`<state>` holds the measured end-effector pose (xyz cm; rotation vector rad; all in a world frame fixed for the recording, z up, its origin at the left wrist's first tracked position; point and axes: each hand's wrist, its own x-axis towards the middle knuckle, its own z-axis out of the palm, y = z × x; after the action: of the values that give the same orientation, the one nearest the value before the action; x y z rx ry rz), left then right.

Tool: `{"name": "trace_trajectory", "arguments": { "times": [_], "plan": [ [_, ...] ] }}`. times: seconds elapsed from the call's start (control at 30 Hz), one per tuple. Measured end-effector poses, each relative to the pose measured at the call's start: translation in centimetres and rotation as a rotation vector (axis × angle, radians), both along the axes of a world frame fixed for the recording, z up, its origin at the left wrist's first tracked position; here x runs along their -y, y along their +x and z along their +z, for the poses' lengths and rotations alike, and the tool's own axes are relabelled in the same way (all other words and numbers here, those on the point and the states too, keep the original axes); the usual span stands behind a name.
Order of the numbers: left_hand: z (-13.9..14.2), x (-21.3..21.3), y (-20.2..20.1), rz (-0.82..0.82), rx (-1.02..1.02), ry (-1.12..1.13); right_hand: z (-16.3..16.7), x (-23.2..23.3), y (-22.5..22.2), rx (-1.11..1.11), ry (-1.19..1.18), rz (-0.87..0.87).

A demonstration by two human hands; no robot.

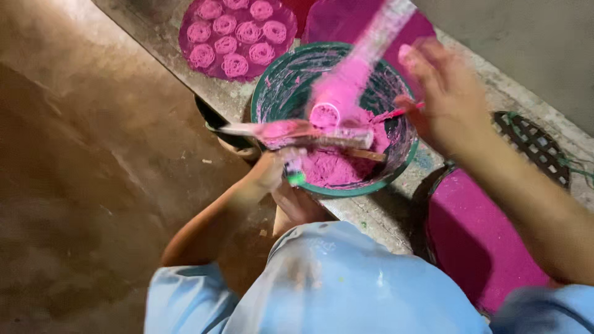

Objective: The person scoops pink paste from a green bowl and loads it into a handheld extruder. They then squeeze the paste through the extruder to form spiral coils on a purple tray. The person repeats this process, filling the tray with multiple pink incense coils.

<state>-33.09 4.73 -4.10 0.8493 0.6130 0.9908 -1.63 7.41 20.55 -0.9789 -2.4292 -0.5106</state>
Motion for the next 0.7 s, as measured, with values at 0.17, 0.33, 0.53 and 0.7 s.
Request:
{"name": "trace_trajectory", "arguments": {
  "times": [0.17, 0.33, 0.53, 0.7],
  "plan": [
    [-1.0, -2.1, 0.1, 0.549, -0.474, 0.260, -13.1, -1.3, -1.7, 0.439, -0.924, -0.337],
    [-0.2, -2.4, 1.4, 0.799, -0.658, 0.626, -18.0, -2.6, -3.9, 0.440, -0.738, -0.090],
    [0.3, -1.7, 1.7, 0.845, -0.719, 0.693, -13.7, -7.7, -1.9, 0.573, -0.750, -0.163],
    [0.1, -1.3, 1.8, 0.849, -0.748, 0.710, -17.3, -7.5, -2.2, 0.570, -0.604, -0.184]
  ]
}}
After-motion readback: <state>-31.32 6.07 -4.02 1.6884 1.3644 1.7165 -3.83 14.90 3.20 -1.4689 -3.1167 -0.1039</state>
